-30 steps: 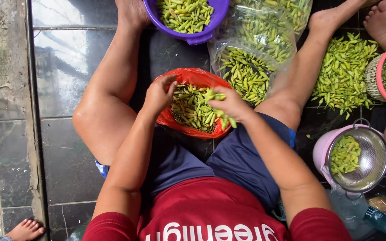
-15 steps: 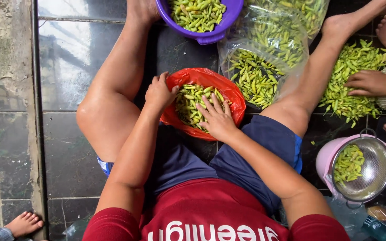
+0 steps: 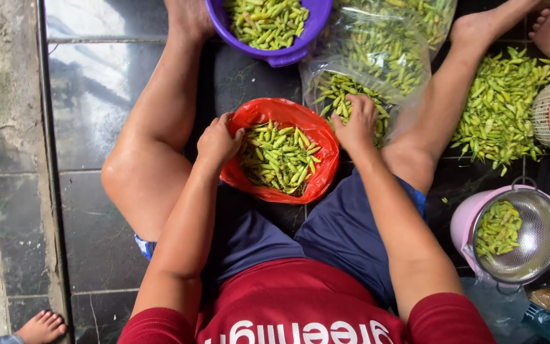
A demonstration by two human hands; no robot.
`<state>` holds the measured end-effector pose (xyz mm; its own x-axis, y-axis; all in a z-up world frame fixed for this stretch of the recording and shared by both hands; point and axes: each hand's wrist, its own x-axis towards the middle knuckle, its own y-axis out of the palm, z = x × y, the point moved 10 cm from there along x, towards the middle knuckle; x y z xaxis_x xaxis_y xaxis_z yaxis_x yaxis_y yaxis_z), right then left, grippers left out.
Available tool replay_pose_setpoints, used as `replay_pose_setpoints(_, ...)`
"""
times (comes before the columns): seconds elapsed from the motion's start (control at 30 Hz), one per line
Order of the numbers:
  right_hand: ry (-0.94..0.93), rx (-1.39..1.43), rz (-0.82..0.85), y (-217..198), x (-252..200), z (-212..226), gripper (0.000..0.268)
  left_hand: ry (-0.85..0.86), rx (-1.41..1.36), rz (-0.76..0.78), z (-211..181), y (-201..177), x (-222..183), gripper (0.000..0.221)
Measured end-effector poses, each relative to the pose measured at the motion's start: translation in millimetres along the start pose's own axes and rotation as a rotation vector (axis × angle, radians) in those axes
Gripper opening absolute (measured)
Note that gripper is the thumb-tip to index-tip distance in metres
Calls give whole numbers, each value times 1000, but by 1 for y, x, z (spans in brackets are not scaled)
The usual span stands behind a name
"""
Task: Removing stems from green chilies by hand and placing them into a plastic bag while sitting on the floor.
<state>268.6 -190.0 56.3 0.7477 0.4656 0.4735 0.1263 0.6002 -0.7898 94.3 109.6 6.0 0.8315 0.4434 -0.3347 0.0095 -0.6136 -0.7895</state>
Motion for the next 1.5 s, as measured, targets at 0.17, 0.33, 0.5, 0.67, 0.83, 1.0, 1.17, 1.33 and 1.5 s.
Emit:
replay_pose_setpoints(0.17, 594, -218, 833, 15, -21, -64, 120, -4, 15, 5, 4, 4, 1, 60)
replay_pose_setpoints(0.33, 578, -108, 670, 46, -12, -107, 84, 14, 32, -7, 3, 10, 5, 62)
replay_pose_setpoints(0.5, 403, 63, 283, 46, 46, -101, 47, -4, 54, -7, 6, 12, 10, 62)
replay_pose_setpoints(0.67, 558, 59, 676, 25, 81, -7, 101, -29, 50, 20, 6, 12, 11, 63)
replay_pose_setpoints(0.83, 135, -360, 455, 86, 48, -38, 65, -39, 57, 30, 3, 9, 11, 62)
replay_pose_setpoints(1.0, 239, -366, 515, 83, 25, -54, 90, -36, 109, 78, 4, 14, 11, 62)
replay_pose_setpoints(1.17, 1, -448, 145, 85, 24, -67, 47, -39, 110, 64, 2, 13, 10, 63)
replay_pose_setpoints(1.33, -70, -494, 25, 71, 34, -61, 31, -33, 92, -5, 13, 16, 12, 61)
replay_pose_setpoints(1.5, 197, -419, 278, 97, 29, -140, 44, -6, 113, -107, 0, 1, 16, 62)
